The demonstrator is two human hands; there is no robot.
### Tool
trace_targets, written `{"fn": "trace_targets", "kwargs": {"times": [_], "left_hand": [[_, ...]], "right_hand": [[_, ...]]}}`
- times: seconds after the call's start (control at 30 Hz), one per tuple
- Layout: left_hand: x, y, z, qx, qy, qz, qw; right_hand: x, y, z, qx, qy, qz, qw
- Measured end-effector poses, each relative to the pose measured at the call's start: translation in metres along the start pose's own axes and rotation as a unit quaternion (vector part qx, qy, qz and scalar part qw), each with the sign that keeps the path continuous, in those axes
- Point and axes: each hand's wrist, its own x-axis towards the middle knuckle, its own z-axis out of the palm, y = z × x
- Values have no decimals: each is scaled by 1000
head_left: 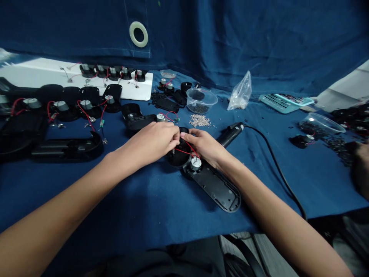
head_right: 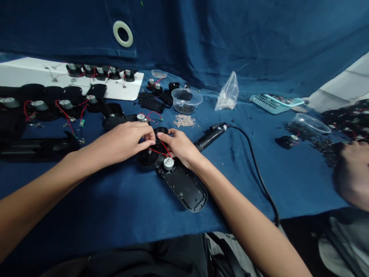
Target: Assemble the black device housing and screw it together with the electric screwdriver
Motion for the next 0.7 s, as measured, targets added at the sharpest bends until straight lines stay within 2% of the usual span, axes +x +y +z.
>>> {"fn": "trace_targets", "kwargs": {"times": [0.1, 0.23, 0.7], "left_hand": [[-1, 3, 2, -11, 37, 25, 999], [1, 11, 7, 1, 38, 77, 996], [3, 11, 8, -33, 25, 59, 997]], "right_hand": [[-1, 0, 1, -14, 8, -5, 1000], [1, 3, -1, -27, 14, -20, 999], [-1, 1, 1, 6, 13, 4, 1000]]}}
